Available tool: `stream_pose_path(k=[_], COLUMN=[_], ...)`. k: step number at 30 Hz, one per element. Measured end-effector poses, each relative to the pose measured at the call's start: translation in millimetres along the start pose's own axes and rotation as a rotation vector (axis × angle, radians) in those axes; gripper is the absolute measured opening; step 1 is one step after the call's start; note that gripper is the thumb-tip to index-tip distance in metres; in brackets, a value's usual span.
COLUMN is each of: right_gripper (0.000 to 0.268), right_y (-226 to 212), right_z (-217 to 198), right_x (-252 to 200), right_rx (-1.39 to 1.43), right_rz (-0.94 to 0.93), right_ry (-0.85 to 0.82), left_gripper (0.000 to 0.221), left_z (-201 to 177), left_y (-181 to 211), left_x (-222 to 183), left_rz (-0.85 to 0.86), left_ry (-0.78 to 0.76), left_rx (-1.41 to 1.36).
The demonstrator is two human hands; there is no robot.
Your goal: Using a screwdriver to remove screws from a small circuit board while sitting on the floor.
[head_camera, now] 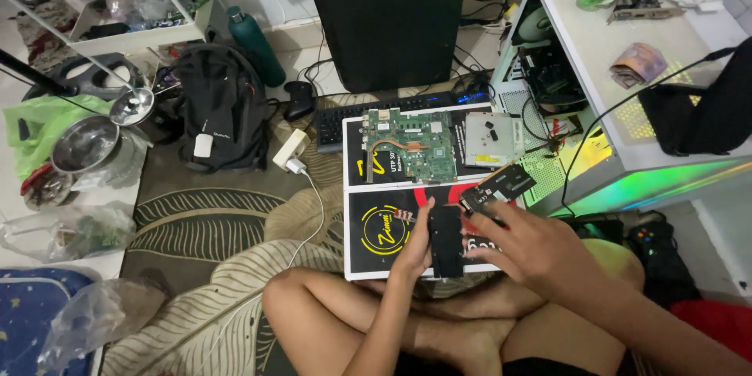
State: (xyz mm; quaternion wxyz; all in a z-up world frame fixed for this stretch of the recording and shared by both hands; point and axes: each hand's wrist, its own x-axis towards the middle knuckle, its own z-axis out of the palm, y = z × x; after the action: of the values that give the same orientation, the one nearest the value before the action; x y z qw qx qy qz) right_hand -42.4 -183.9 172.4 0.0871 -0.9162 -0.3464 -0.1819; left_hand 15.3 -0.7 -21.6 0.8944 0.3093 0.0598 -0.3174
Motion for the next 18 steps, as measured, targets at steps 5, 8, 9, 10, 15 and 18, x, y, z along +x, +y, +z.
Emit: stream_pose_path(k=[5,8,9,10,15,18], right_gripper=[0.032,0.031,0.029,0.029,0.031,0.023], right_y=[5.9,10.2,10.8,13.2,10.9,10.3], right_z=[4.6,6.1,2.7,10.8,16.6,10.0], right_x=[-1.5,-2.8,-1.2,-6.0,-8.7,-9.1], right_rx=[-0.066,-0.095,0.134,0.135,-0.19,-0.041], right_rz=[-0.031,-0.011,0.025,0.027,0.034,0.057], right_ry=[-0.015,-0.047,-0.116,-0.115,-0.056,-0.138], left_gripper=[0.057,0.056,0.059,0.059,0.058,0.06], left_z=[6.2,8.1,8.1,4.7,4.9,11.4], left_y=[-1.6,-6.5,-7.5,-8.2,-4.4,-6.5], left_x=[3.1,9.3,11.8,12.7,5.2,8.4], left_rz=[0.031,0.015,0.01,0.009,-0.005,-0.011], left_ry=[0.116,0.26,0.245,0.246,0.267,0.279], left_rx=[0.012,0.022,0.025,0.026,0.027,0.029])
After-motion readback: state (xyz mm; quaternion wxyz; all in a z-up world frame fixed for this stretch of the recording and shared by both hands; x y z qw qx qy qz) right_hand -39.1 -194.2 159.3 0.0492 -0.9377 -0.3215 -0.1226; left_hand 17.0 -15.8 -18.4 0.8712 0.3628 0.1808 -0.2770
